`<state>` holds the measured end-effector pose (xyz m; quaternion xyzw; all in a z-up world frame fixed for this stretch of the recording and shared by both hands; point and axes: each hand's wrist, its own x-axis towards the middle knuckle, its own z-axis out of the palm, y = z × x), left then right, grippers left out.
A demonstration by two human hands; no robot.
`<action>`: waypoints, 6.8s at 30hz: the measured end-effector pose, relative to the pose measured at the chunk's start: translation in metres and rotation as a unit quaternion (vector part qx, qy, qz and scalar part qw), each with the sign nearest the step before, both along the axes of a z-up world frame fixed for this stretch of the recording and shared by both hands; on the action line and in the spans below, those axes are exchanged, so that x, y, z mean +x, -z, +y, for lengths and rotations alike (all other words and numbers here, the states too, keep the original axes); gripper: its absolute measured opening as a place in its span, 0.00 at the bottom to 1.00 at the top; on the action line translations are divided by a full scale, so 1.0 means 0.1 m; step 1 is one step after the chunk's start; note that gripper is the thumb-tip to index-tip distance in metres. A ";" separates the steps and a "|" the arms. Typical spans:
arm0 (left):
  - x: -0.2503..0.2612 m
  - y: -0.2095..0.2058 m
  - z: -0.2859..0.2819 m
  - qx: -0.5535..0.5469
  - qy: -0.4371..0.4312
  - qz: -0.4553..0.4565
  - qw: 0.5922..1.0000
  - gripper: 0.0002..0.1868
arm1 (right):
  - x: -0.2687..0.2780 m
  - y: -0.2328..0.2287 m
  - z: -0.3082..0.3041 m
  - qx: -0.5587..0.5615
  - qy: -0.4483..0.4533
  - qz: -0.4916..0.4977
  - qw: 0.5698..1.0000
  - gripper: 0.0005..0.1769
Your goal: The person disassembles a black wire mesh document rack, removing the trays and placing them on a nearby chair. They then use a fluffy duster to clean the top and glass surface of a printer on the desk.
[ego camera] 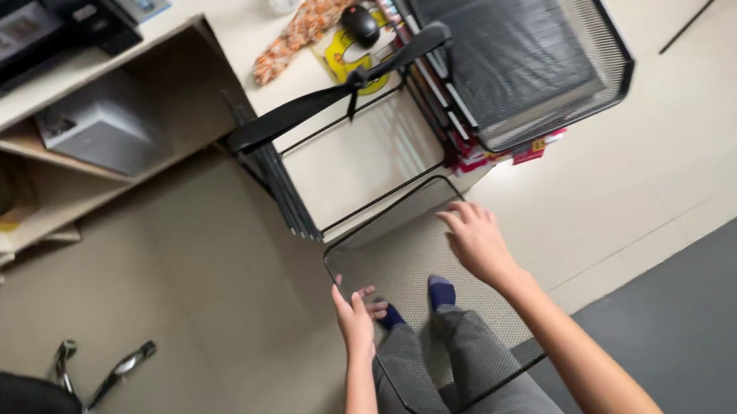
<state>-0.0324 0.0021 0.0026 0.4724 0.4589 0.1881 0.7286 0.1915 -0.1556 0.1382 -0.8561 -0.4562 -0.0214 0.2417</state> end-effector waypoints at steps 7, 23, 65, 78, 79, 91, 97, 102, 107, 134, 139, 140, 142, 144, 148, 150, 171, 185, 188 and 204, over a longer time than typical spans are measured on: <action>-0.02 -0.16 0.01 -0.017 0.030 -0.017 0.999 0.25 | 0.20 0.62 -1.07 0.033 0.064 0.305 0.950 0.32; 0.01 -1.10 -0.21 -0.009 0.058 -0.233 0.971 0.21 | 0.04 -0.99 -1.32 0.260 0.013 0.410 0.874 0.24; 4.03 -1.59 -0.72 0.477 0.198 0.130 0.847 0.39 | 4.56 0.19 -1.03 0.212 0.115 0.324 0.915 0.24; 4.09 -1.78 -0.75 0.450 0.237 0.260 0.821 0.42 | 4.53 0.17 -0.97 0.084 0.112 0.425 0.894 0.37; 4.10 -1.75 -0.72 0.450 0.238 0.261 0.820 0.42 | 4.59 0.33 -0.99 0.085 0.112 0.427 0.893 0.37; 4.16 -1.30 -0.53 0.415 0.181 0.201 0.869 0.38 | 4.47 -0.13 -1.13 0.160 0.091 0.594 0.783 0.23; 4.26 -1.82 -0.63 0.398 0.134 0.186 0.888 0.32 | 4.56 -0.06 -1.19 0.194 0.102 0.642 0.734 0.24; 4.46 -2.00 -0.65 0.351 0.095 0.061 0.930 0.27 | 4.55 0.14 -1.46 0.253 0.117 0.628 0.726 0.26; 5.19 -2.00 -0.68 0.248 0.088 -0.034 0.964 0.28 | 4.98 0.13 -1.84 0.308 0.134 0.622 0.707 0.31; 10.06 0.28 -0.70 0.175 0.151 0.063 0.971 0.21 | 9.39 1.12 -2.24 0.253 0.296 0.623 0.679 0.25; 11.27 0.46 0.14 0.305 0.060 0.072 0.948 0.18 | 10.42 1.29 -1.53 0.246 0.280 0.596 0.711 0.27; 11.44 0.42 0.27 0.411 0.026 0.109 0.905 0.21 | 10.56 1.27 -1.40 0.249 0.300 0.605 0.694 0.28; 11.78 0.34 0.57 0.505 -0.006 0.150 0.850 0.24 | 10.82 1.27 -1.13 0.242 0.321 0.617 0.676 0.29; 12.17 0.19 0.89 0.546 -0.029 0.196 0.814 0.27 | 11.12 1.25 -0.85 0.203 0.311 0.560 0.740 0.32; 12.69 0.72 1.46 0.249 -0.071 0.047 0.965 0.29 | 11.64 1.36 -0.51 0.096 0.315 0.459 0.826 0.36; 12.84 0.65 1.59 0.085 -0.076 -0.044 0.993 0.27 | 11.91 1.41 -0.36 -0.026 0.324 0.396 0.859 0.38; 12.28 -1.32 1.28 0.207 -0.277 0.093 0.934 0.09 | 13.44 1.82 1.53 -0.136 -0.070 0.502 0.851 0.37; 12.36 -1.16 1.37 0.155 -0.309 0.074 0.936 0.13 | 12.93 3.25 3.16 -0.104 -0.120 0.685 0.711 0.35; 12.41 -1.13 1.42 0.154 -0.298 0.099 0.937 0.14 | 12.96 3.46 3.34 -0.118 -0.102 0.712 0.685 0.34; 12.80 -0.75 1.34 0.126 -0.320 0.084 0.935 0.16 | 13.10 4.37 3.38 -0.218 -0.173 0.424 0.862 0.33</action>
